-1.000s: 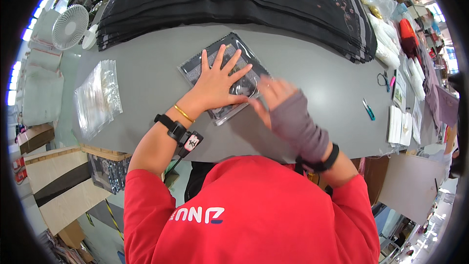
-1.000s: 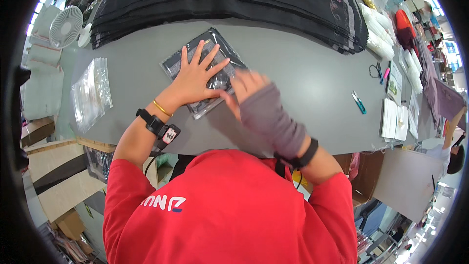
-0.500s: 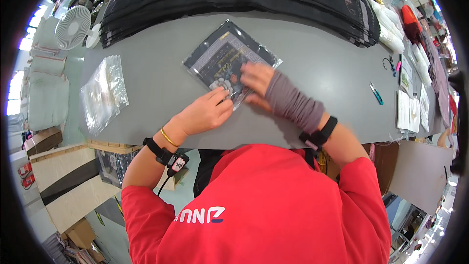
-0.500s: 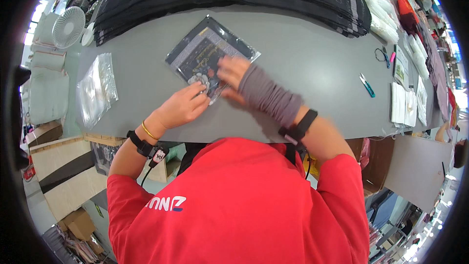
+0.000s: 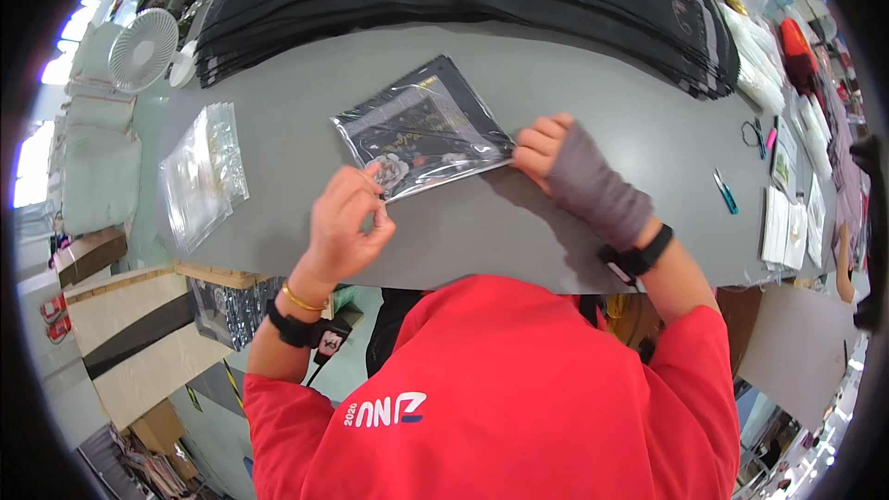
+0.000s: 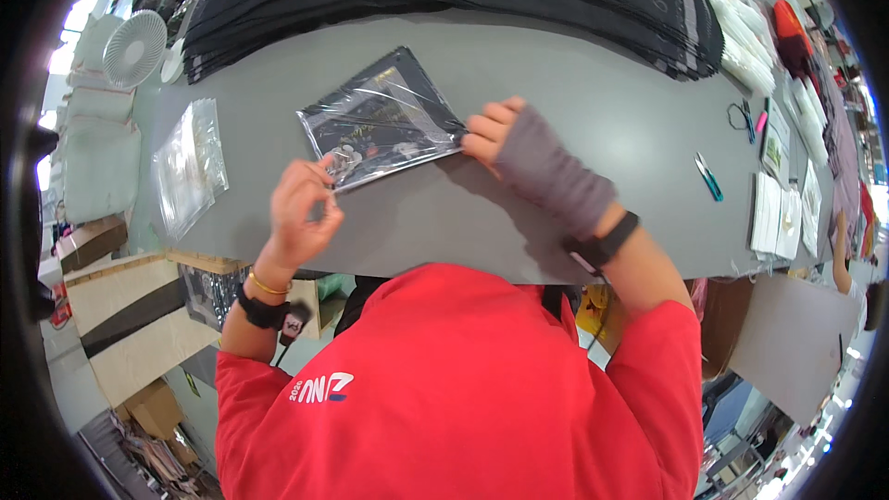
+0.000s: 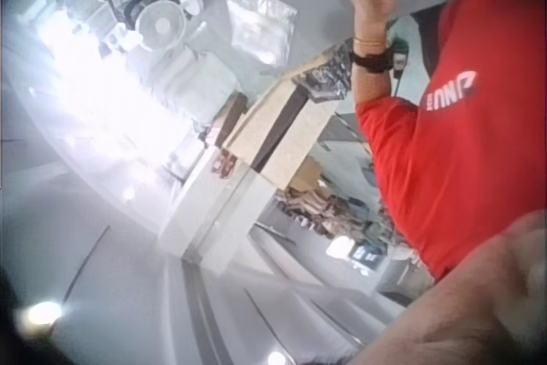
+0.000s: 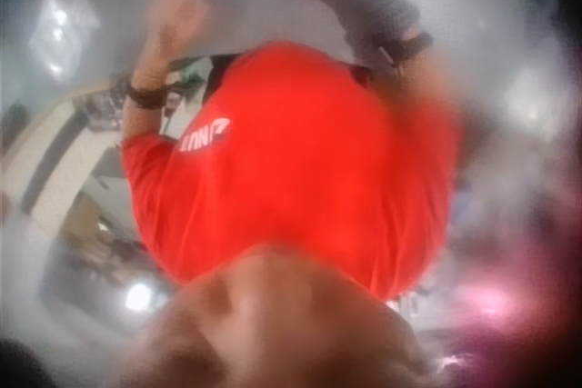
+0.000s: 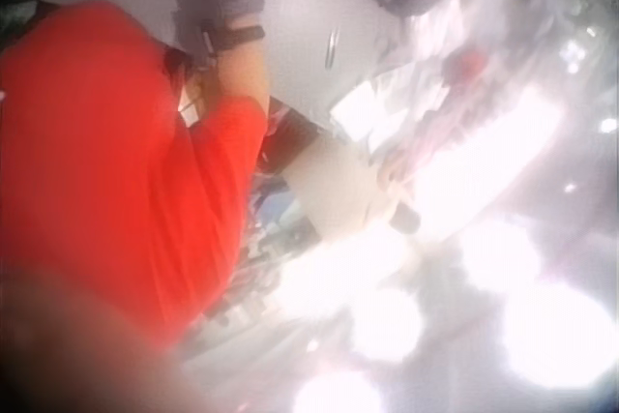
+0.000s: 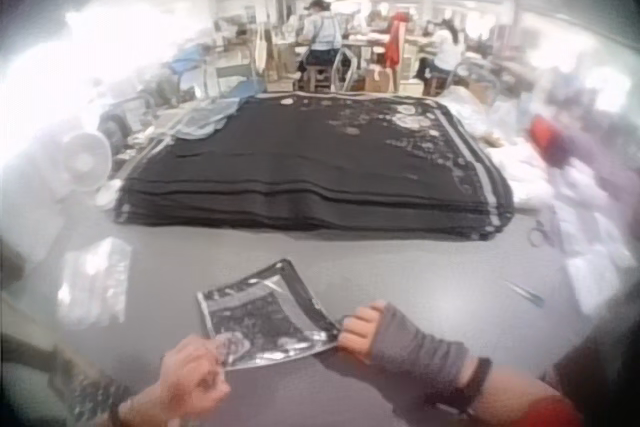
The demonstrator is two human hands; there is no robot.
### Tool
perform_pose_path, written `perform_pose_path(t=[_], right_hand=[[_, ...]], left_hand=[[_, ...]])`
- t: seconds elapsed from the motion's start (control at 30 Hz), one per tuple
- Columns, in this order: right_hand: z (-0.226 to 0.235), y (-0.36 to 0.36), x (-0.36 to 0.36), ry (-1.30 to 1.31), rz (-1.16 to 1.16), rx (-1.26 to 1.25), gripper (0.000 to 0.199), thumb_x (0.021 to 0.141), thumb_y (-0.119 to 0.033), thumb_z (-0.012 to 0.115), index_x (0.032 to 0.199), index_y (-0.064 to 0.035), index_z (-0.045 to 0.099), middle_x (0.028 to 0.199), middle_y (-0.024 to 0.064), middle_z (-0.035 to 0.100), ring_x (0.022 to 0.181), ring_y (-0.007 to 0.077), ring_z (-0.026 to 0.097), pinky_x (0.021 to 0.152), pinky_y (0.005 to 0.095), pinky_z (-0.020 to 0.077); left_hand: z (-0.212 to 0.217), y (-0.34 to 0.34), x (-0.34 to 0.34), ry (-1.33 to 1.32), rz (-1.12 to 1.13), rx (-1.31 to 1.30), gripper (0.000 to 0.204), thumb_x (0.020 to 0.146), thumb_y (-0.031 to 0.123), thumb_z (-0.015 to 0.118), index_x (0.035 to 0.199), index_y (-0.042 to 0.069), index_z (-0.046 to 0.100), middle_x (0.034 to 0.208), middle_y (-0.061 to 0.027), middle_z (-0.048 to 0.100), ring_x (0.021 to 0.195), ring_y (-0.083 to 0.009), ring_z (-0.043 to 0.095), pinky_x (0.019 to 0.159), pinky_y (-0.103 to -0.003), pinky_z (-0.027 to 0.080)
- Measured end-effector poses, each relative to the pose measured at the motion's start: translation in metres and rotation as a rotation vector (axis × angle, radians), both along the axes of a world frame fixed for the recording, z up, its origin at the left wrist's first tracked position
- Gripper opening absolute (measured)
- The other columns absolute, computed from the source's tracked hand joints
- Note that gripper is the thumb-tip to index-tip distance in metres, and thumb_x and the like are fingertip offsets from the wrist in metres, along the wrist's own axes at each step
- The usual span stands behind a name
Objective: The person repeatedly folds black floral-patterned textiles on a table, places each folded piece into a clear plastic bag, and stacks the packaged items. The person also handles a stack of empty plastic bags and occasionally moves the folded textiles aside.
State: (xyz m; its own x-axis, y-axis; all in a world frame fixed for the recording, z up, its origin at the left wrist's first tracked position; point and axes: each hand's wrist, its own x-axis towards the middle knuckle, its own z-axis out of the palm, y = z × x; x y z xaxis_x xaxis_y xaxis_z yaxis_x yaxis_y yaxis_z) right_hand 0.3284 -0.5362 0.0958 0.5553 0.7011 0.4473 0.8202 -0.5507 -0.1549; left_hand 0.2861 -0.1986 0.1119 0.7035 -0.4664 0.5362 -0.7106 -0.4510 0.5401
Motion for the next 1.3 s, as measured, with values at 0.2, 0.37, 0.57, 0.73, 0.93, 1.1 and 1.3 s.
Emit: perform_pose_path(t=[0.2, 0.37, 0.57, 0.73, 0.93, 1.1, 1.3], right_hand=[[0.052, 0.007, -0.04, 1.041, -0.087, 0.436, 0.016, 0.099, -0.016, 0.074, 0.094, -0.0051, 0.063, 0.081, 0.0059, 0.067, 0.075, 0.0179, 0.065, 0.073, 0.0322, 0.05], [0.031, 0.035, -0.053, 1.156, -0.319, 0.487, 0.025, 0.101, -0.025, 0.074, 0.096, -0.002, 0.066, 0.077, 0.0116, 0.069, 0.07, 0.0208, 0.067, 0.069, 0.0326, 0.0525], [0.007, 0.029, -0.034, 0.524, -0.32, 0.076, 0.017, 0.098, -0.021, 0.075, 0.101, -0.0045, 0.071, 0.095, 0.0161, 0.075, 0.084, 0.0286, 0.074, 0.073, 0.0381, 0.056], [-0.021, 0.074, 0.024, 0.195, -0.004, -0.062, 0.075, 0.095, -0.035, 0.075, 0.16, -0.0078, 0.047, 0.169, 0.017, 0.04, 0.158, 0.0367, 0.033, 0.127, 0.0515, 0.0286], [-0.043, 0.131, 0.034, 0.187, 0.08, -0.19, 0.085, 0.093, -0.041, 0.076, 0.162, -0.0049, 0.042, 0.172, 0.0246, 0.028, 0.16, 0.0435, 0.026, 0.13, 0.056, 0.0214], [-0.026, 0.184, -0.001, 0.258, 0.298, -0.186, 0.085, 0.095, -0.046, 0.074, 0.162, -0.0049, 0.043, 0.174, 0.0261, 0.025, 0.162, 0.0446, 0.021, 0.131, 0.056, 0.0195], [-0.036, 0.254, -0.044, 0.367, 0.659, -0.14, 0.076, 0.098, -0.044, 0.07, 0.161, -0.0089, 0.046, 0.17, 0.0266, 0.032, 0.159, 0.0438, 0.028, 0.13, 0.055, 0.0239]], left_hand=[[0.113, -0.003, 0.07, -0.244, 0.168, 0.089, 0.011, 0.08, -0.003, 0.07, 0.086, 0.001, 0.062, 0.084, -0.0106, 0.06, 0.075, -0.0291, 0.064, 0.071, -0.034, 0.053], [0.08, -0.026, 0.135, -0.084, 0.1, 0.163, 0.019, 0.1, 0.012, 0.067, 0.116, 0.001, 0.07, 0.107, -0.0138, 0.066, 0.098, -0.0314, 0.068, 0.087, -0.039, 0.055], [-0.001, 0.002, 0.067, 0.192, 0.316, 0.394, 0.04, 0.102, 0.023, 0.064, 0.135, 0.001, 0.062, 0.136, -0.0206, 0.063, 0.129, -0.041, 0.059, 0.108, -0.049, 0.049], [-0.053, -0.02, 0.012, 0.086, 0.343, 0.527, 0.072, 0.099, 0.043, 0.069, 0.155, 0.002, 0.05, 0.165, -0.0301, 0.037, 0.156, -0.048, 0.03, 0.126, -0.065, 0.023], [-0.059, 0.055, -0.097, 0.042, 0.76, 0.035, 0.019, 0.091, 0.014, 0.078, 0.101, 0.001, 0.069, 0.1, -0.0177, 0.067, 0.092, -0.0356, 0.067, 0.084, -0.045, 0.052], [-0.087, 0.051, -0.233, 1.128, 0.739, -0.446, 0.03, 0.107, 0.032, 0.067, 0.105, 0.004, 0.076, 0.095, -0.0139, 0.076, 0.075, -0.0221, 0.071, 0.066, -0.037, 0.055], [-0.087, 0.066, -0.266, 0.649, 0.516, -1.909, 0.071, 0.113, 0.06, 0.036, 0.164, 0.01, 0.036, 0.161, -0.0134, 0.05, 0.141, -0.0332, 0.057, 0.113, -0.055, 0.05]])
